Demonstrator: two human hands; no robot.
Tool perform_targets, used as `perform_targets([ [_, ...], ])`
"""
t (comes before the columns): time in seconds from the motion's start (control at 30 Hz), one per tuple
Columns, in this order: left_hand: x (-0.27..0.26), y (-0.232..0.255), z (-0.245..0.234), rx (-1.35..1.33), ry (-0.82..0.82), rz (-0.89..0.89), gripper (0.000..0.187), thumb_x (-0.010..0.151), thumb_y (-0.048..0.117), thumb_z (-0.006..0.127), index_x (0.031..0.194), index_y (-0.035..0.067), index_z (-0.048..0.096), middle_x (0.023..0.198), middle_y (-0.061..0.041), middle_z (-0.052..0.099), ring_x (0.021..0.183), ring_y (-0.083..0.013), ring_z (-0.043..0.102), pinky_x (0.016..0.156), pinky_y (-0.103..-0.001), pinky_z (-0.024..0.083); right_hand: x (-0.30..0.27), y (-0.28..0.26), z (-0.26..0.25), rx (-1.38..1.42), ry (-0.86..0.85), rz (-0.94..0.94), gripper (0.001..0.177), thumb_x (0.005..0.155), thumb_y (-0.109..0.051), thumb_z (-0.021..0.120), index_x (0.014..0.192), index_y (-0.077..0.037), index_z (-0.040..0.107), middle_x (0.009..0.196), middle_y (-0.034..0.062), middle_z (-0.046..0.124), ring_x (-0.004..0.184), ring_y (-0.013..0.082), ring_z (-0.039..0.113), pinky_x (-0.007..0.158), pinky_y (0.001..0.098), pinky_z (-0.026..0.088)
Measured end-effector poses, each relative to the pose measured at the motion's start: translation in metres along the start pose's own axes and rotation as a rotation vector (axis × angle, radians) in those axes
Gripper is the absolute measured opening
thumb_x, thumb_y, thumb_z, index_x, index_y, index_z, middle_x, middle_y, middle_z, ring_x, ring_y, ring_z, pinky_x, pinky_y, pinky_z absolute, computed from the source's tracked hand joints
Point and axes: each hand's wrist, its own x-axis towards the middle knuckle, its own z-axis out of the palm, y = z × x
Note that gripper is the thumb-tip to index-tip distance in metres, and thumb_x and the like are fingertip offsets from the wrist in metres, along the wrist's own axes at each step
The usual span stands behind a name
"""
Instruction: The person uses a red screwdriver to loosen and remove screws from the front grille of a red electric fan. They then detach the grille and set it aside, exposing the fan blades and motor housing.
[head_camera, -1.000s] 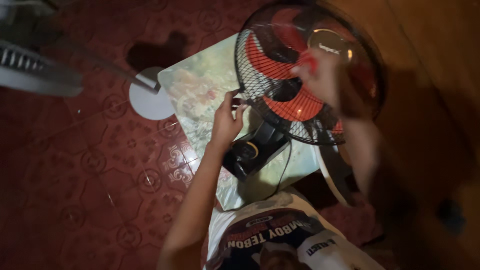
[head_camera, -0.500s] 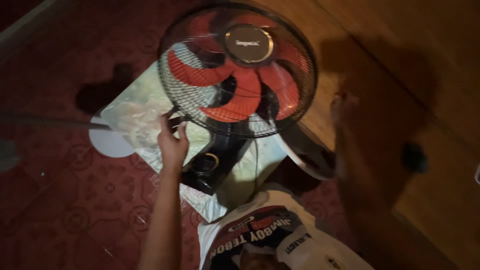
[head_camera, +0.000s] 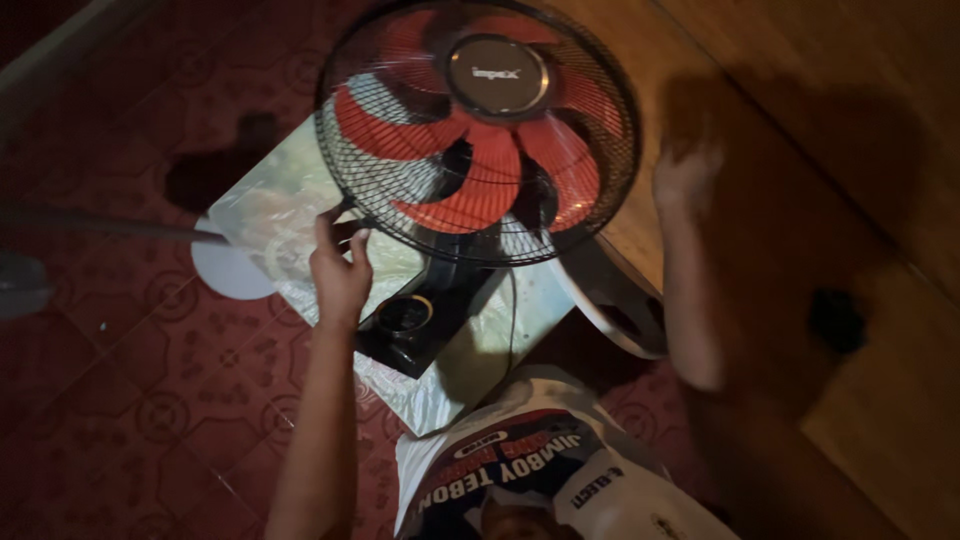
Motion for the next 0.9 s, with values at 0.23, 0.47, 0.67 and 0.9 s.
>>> perform_targets([
  [0.23,0.0,0.001,0.0,0.008,0.001,-0.001,0.037,0.101,0.007,0.065,0.135,0.001,0.05,0.105,-0.02,0.075,0.093,-0.0317,0.075,0.079,-0.04,0.056,0.09,-0.103,0.051,0.362,-0.176,-0.36,0.043,0.107,-0.032,0.073,0.14,-0.006,0.062,0.14,0.0217,0.059,0.13,0.0391,0.057,0.11,0.0483,0.045],
  [0.47,-0.002,0.008,0.003,-0.048,0.013,-0.031,0.037,0.099,0.005,0.066,0.134,0.004,0.053,0.106,-0.018,0.076,0.094,-0.03,0.078,0.078,-0.039,0.059,0.177,-0.089,0.101,0.06,-0.266,-0.33,0.048,0.106,-0.043,0.078,0.136,-0.006,0.067,0.127,0.0237,0.065,0.114,0.0429,0.06,0.096,0.0574,0.045],
  [0.67,-0.002,0.014,0.004,-0.087,0.001,-0.148,0.038,0.098,0.006,0.066,0.134,0.006,0.052,0.103,-0.015,0.076,0.091,-0.0278,0.078,0.072,-0.038,0.056,0.157,-0.097,0.12,0.021,-0.296,-0.396,0.046,0.107,-0.04,0.077,0.136,-0.007,0.067,0.129,0.0224,0.064,0.117,0.0418,0.06,0.098,0.056,0.046],
  [0.9,-0.006,0.009,0.009,-0.193,0.013,-0.104,0.04,0.098,0.003,0.065,0.136,0.005,0.05,0.105,-0.014,0.075,0.095,-0.0281,0.078,0.081,-0.037,0.059,0.146,-0.112,0.122,0.017,-0.318,-0.447,0.043,0.107,-0.037,0.075,0.137,-0.007,0.066,0.132,0.0209,0.064,0.121,0.0405,0.06,0.101,0.0543,0.047],
])
